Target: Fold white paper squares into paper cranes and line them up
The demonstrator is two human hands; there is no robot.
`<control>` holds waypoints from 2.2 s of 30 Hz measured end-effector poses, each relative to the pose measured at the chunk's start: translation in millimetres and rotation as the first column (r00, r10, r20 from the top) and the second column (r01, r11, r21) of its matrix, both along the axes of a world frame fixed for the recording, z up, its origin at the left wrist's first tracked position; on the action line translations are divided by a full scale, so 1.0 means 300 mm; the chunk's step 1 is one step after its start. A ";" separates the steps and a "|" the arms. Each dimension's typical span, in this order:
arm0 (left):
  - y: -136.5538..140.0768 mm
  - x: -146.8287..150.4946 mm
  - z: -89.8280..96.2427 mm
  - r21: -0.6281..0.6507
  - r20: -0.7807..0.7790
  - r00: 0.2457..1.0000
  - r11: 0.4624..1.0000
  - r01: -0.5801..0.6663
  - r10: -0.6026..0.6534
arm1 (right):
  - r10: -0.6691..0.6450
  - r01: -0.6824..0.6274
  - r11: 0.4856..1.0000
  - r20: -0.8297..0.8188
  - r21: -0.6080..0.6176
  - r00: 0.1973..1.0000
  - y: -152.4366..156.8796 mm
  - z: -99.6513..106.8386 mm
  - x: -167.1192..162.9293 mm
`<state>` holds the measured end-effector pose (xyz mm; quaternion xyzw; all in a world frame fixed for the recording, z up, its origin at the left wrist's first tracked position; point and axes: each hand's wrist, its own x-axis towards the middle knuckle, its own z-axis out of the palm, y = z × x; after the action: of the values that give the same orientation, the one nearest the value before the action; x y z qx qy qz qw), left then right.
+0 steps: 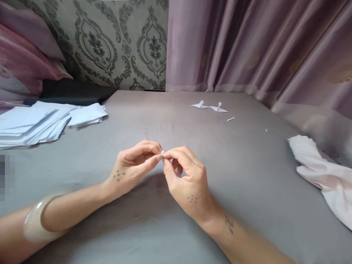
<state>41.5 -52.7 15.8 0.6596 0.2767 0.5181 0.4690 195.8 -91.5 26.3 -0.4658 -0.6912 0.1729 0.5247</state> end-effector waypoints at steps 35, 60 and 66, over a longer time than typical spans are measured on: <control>0.021 0.005 -0.001 -0.523 -0.019 0.990 0.845 0.107 -0.137 | -0.084 -0.097 0.879 -0.352 -0.467 0.932 0.038 0.021 0.033; 0.039 0.005 -0.022 -0.649 0.020 0.989 0.751 0.123 -0.145 | -0.113 -0.342 0.688 -0.560 -0.640 0.821 0.113 -0.013 0.078; 0.052 0.005 -0.034 -0.665 0.089 0.991 0.735 0.133 -0.100 | -0.053 -0.341 0.685 -0.512 -0.643 0.858 0.108 -0.030 0.058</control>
<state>43.0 -37.2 5.7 0.4509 0.3912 0.3693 0.7123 213.2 -59.1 17.2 -0.5141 -0.4474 0.5820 0.4436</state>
